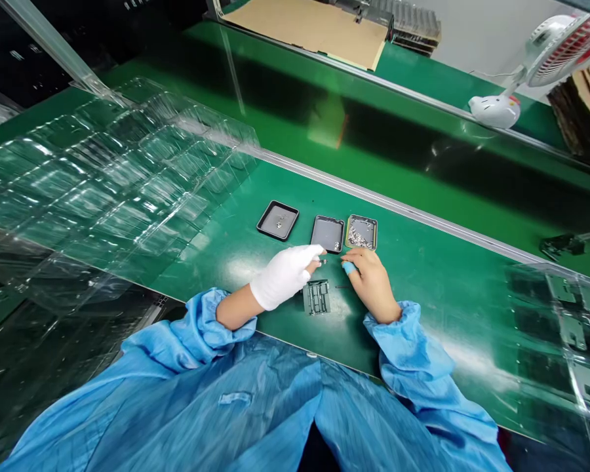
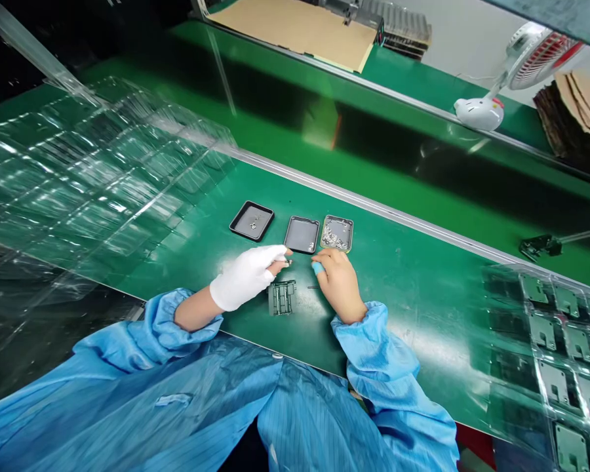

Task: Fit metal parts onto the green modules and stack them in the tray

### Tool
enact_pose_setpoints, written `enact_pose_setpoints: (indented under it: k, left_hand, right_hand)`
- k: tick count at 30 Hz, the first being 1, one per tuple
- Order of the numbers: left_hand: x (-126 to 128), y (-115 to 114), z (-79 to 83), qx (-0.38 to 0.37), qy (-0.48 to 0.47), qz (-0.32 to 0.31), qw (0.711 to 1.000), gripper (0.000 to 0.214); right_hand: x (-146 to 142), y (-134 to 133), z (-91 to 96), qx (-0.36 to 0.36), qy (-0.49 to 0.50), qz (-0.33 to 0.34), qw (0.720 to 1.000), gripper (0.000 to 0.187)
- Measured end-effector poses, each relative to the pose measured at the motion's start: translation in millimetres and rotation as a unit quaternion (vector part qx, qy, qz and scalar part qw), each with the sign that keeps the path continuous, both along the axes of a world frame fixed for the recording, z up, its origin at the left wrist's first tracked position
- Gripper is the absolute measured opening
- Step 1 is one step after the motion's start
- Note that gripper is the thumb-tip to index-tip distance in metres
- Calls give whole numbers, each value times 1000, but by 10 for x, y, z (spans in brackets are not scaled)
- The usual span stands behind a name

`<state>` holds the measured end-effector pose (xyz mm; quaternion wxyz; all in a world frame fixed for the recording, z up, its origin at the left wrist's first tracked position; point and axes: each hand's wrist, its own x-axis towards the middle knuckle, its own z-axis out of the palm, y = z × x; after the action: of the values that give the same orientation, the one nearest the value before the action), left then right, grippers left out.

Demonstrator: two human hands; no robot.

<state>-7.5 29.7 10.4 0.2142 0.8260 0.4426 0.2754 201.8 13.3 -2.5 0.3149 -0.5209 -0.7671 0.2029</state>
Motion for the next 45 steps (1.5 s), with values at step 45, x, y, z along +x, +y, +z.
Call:
enact_pose_setpoints:
  k: [45]
  left_hand:
    - [-100,-343,-243,-262,-163,-49,950,24]
  right_hand:
    - [-396,-452,23,26,12,56,998,18]
